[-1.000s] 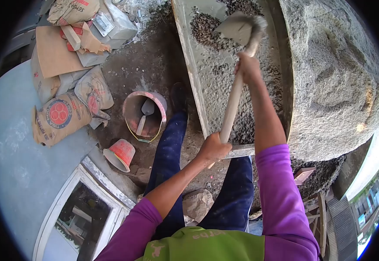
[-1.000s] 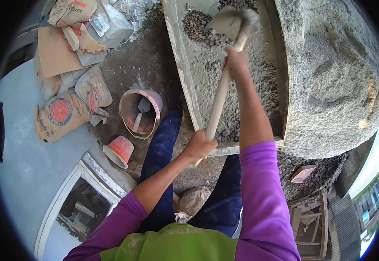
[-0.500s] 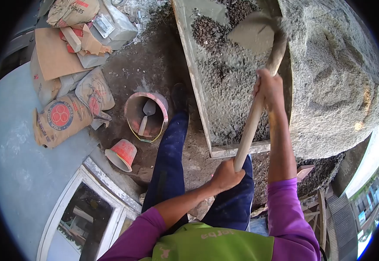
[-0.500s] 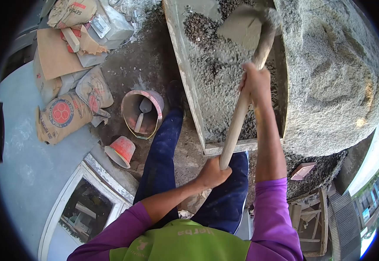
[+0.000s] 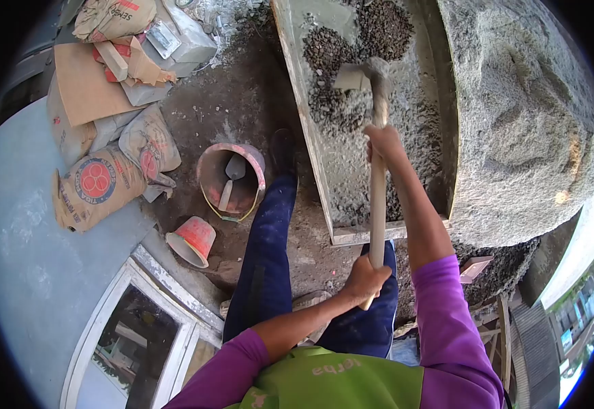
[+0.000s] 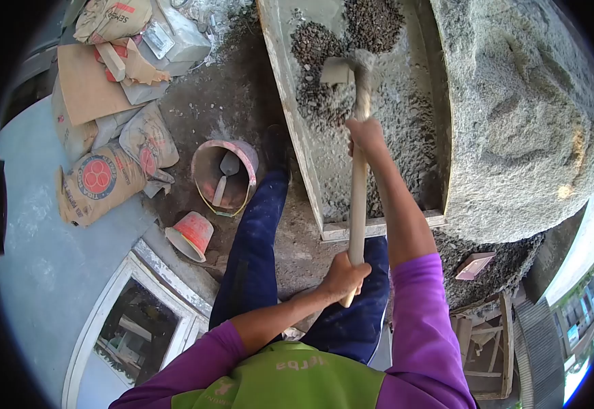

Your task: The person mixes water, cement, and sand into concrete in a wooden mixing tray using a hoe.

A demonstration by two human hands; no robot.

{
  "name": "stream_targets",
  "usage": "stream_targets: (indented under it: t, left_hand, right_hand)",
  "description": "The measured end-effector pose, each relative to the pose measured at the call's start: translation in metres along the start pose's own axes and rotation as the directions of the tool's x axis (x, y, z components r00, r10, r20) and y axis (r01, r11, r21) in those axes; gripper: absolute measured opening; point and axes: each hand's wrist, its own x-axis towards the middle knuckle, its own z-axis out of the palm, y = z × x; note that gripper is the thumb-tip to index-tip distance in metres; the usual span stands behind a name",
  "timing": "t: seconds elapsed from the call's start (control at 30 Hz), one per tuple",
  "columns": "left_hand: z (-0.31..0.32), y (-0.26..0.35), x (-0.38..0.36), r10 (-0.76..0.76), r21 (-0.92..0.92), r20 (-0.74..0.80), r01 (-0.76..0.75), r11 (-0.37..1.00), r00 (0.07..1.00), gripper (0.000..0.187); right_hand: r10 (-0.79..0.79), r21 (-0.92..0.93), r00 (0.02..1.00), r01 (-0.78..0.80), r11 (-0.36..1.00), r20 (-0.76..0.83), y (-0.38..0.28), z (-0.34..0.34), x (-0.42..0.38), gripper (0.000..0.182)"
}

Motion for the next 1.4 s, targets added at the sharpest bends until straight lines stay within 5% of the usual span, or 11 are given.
stream_targets:
  t: [0.1, 0.27, 0.37, 0.47, 0.63, 0.9, 1.0, 1.07, 1.17, 1.3, 1.4]
  left_hand:
    - [0.004, -0.017, -0.036, -0.027, 0.043, 0.079, 0.024, 0.999, 0.996, 0.018]
    - [-0.02, 0.024, -0.007, 0.293, 0.341, 0.081, -0.302, 0.89, 0.953, 0.023]
    - [-0.044, 0.088, 0.029, 0.408, 0.33, 0.106, -0.419, 0.846, 0.907, 0.018]
    - [-0.066, 0.106, 0.065, 0.305, 0.125, 0.121, -0.319, 0.94, 0.945, 0.014]
    - [-0.067, 0.027, 0.051, 0.11, -0.189, 0.086, -0.092, 0.978, 0.99, 0.012]
    - [-0.024, -0.03, -0.044, -0.011, 0.061, 0.12, 0.004, 0.998, 0.993, 0.016]
    - [-0.027, -0.003, -0.03, 0.129, 0.222, 0.177, -0.167, 0.961, 0.976, 0.018]
    - [-0.031, 0.032, 0.008, 0.391, 0.384, 0.212, -0.444, 0.81, 0.896, 0.02]
    - [-0.045, 0.099, 0.064, 0.393, 0.481, 0.239, -0.459, 0.747, 0.888, 0.02]
    - [-0.085, 0.122, 0.081, 0.244, 0.265, 0.164, -0.281, 0.922, 0.956, 0.02]
    - [-0.1, 0.061, 0.07, 0.122, 0.129, 0.047, -0.127, 0.983, 0.991, 0.016]
  right_hand:
    - [-0.011, 0.076, 0.999, 0.014, 0.997, -0.05, 0.016, -0.023, -0.036, 0.027]
    - [-0.259, 0.149, 0.947, 0.288, 0.946, -0.189, -0.084, -0.044, -0.07, 0.025]
    - [-0.318, 0.21, 0.923, 0.361, 0.908, -0.215, -0.146, -0.035, -0.024, 0.022]
    - [-0.324, 0.021, 0.929, 0.333, 0.943, -0.177, -0.164, -0.003, 0.026, 0.028]
    - [-0.23, -0.382, 0.971, 0.188, 0.905, -0.068, -0.044, 0.067, 0.08, 0.036]
    - [-0.028, 0.093, 0.993, 0.039, 0.995, -0.115, 0.012, -0.006, -0.059, 0.026]
    - [-0.172, 0.096, 0.964, 0.194, 0.976, -0.201, -0.041, -0.048, -0.092, 0.023]
    - [-0.247, 0.127, 0.925, 0.293, 0.948, -0.29, -0.088, -0.072, -0.076, 0.022]
    - [-0.302, 0.185, 0.894, 0.375, 0.908, -0.331, -0.145, -0.087, -0.032, 0.023]
    - [-0.17, 0.281, 0.939, 0.257, 0.925, -0.3, -0.112, -0.034, 0.072, 0.03]
    - [-0.11, 0.165, 0.975, 0.142, 0.976, -0.192, -0.055, 0.019, 0.071, 0.032]
